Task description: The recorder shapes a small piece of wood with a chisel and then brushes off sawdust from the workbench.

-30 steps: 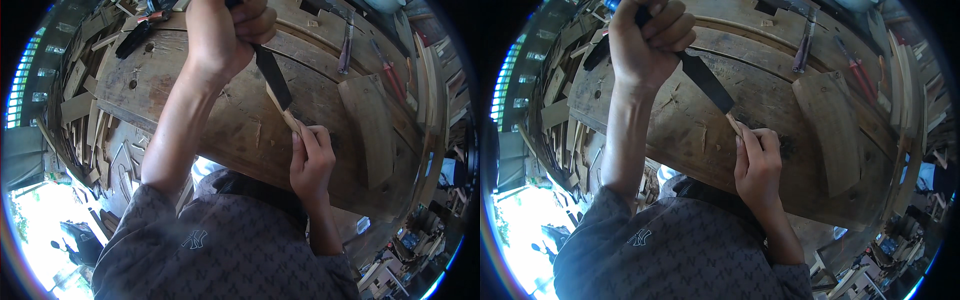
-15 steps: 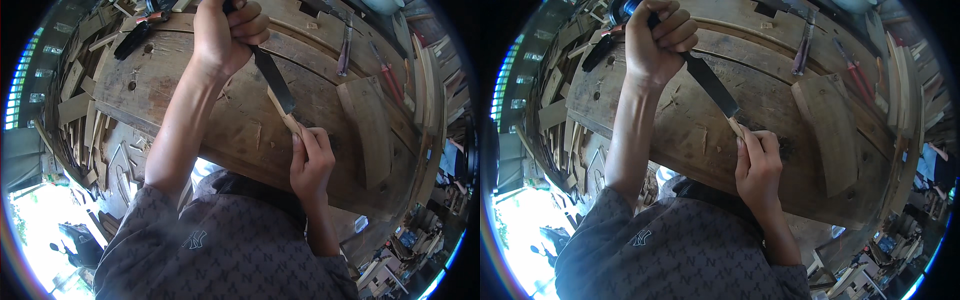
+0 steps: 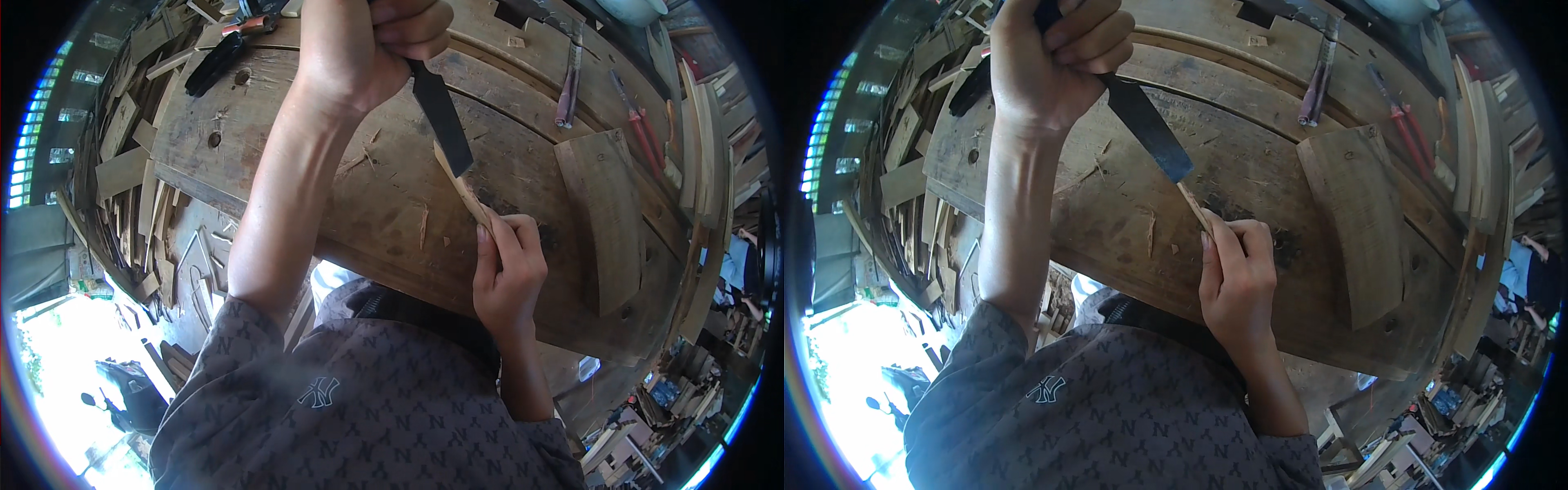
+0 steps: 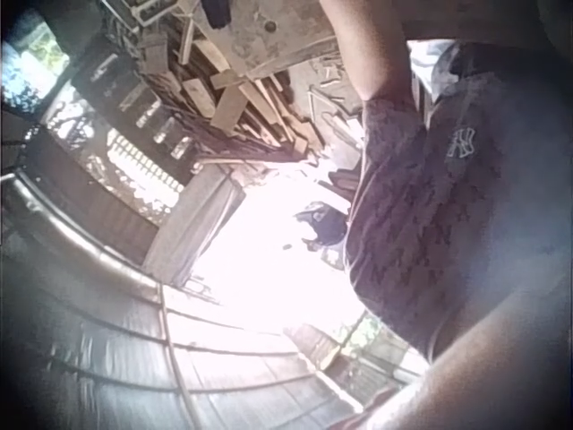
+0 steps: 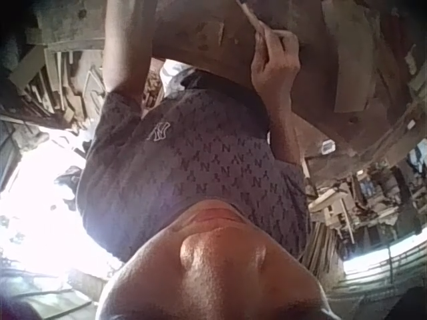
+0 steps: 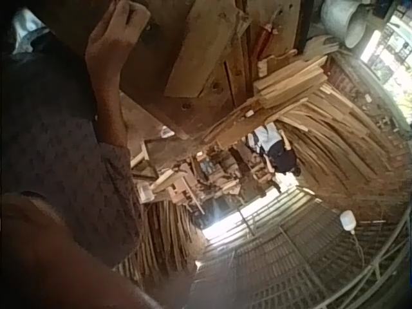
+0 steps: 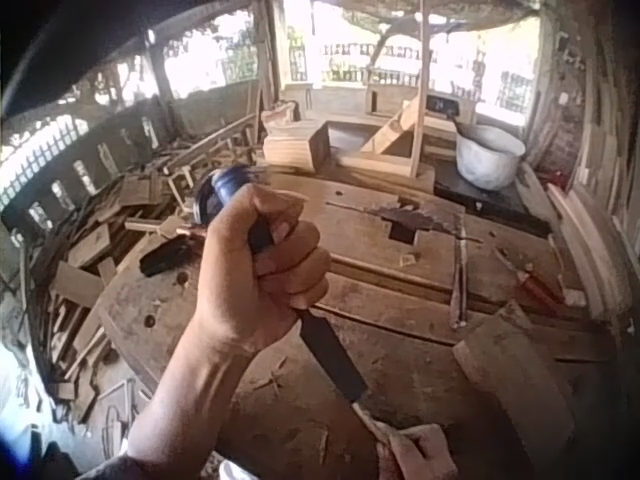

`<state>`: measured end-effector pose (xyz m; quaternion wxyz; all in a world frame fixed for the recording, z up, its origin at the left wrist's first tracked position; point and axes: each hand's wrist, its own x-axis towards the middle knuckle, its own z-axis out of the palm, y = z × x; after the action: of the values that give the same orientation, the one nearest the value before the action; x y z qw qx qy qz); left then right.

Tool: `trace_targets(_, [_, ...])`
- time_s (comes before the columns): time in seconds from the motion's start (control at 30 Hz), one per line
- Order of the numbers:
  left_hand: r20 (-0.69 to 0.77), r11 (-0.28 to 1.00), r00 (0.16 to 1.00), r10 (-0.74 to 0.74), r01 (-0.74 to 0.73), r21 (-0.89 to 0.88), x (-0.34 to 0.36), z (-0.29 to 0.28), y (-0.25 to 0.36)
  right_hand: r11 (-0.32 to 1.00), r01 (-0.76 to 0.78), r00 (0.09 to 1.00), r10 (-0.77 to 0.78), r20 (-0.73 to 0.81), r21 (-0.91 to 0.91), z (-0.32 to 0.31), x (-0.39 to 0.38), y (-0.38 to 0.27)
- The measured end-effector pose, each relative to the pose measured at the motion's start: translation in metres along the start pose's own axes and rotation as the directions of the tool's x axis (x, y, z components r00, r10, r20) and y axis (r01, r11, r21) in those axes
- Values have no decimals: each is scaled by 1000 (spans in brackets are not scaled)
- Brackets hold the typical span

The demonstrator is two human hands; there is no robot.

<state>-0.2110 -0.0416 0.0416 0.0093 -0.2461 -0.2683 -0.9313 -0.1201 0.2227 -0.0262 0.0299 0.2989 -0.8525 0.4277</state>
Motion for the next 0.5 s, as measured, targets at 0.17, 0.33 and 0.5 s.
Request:
trace_targets(0.17, [101, 993, 995, 2, 10, -122, 4, -7, -3, 1000, -14, 1000, 14, 1, 11, -1, 2, 0])
trace_targets(0.33, [103, 972, 995, -14, 38, -232, 4, -15, -5, 1000, -2, 1000, 2, -11, 1, -2, 2, 0])
trace_targets(0.5, [134, 942, 991, -11, 55, -332, -1, -34, -8, 1000, 3, 1000, -3, -3, -2, -2, 0, 3])
